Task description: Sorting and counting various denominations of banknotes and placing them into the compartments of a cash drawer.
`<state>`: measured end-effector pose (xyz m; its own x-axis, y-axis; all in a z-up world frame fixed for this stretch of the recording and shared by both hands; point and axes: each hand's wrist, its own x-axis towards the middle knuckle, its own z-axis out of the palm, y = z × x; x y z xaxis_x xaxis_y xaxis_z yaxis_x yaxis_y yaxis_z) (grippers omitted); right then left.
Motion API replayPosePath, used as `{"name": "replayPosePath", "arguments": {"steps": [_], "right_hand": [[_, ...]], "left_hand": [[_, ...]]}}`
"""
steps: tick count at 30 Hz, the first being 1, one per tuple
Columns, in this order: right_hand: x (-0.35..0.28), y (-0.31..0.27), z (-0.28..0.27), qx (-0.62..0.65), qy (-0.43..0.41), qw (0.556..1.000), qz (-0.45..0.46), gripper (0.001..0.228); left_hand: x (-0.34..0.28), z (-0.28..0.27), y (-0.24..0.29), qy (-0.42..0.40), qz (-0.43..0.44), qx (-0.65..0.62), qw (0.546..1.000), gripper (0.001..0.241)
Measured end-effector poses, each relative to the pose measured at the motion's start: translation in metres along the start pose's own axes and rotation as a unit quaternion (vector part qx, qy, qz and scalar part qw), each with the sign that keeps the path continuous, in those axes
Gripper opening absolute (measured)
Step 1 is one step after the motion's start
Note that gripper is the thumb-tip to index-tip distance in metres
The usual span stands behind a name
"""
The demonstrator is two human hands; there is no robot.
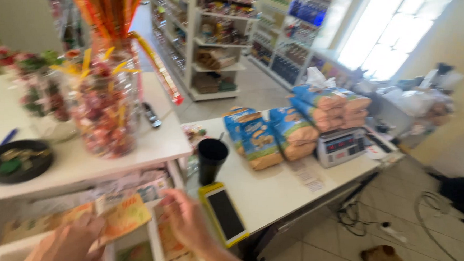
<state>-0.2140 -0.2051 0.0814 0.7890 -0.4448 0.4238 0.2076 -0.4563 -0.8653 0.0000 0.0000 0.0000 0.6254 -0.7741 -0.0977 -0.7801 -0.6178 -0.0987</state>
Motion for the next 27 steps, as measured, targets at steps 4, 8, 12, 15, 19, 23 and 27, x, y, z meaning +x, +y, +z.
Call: {"name": "replayPosePath", "arguments": {"steps": [4,8,12,15,19,23,27], "right_hand": [[0.003,0.003,-0.009,-0.092,0.023,0.99,-0.101,0.043],[0.014,0.021,-0.018,-0.168,-0.115,0.972,-0.117,0.019],[0.024,0.006,-0.012,-0.458,-0.422,0.781,-0.037,0.019],[0.023,0.041,0.01,-0.557,-0.457,0.688,-0.085,0.039],[0.019,0.067,0.021,-0.603,-0.477,0.629,-0.111,0.052],[0.014,0.06,0.018,-0.609,-0.493,0.612,-0.106,0.042],[0.012,0.045,0.018,-0.598,-0.502,0.619,-0.088,0.022]], "left_hand": [[-0.062,-0.104,-0.023,0.018,-0.052,-0.141,0.988,0.013],[-0.076,-0.11,-0.045,-0.049,-0.113,-0.073,0.99,0.014],[-0.077,-0.114,-0.046,-0.076,-0.094,-0.041,0.992,0.02],[-0.078,-0.1,-0.051,-0.077,-0.1,-0.006,0.992,0.049],[-0.084,-0.112,-0.047,-0.08,-0.105,-0.011,0.991,0.053],[-0.086,-0.112,-0.047,-0.07,-0.11,-0.018,0.991,0.054],[-0.091,-0.129,-0.032,-0.071,-0.099,-0.001,0.992,0.047]]}}
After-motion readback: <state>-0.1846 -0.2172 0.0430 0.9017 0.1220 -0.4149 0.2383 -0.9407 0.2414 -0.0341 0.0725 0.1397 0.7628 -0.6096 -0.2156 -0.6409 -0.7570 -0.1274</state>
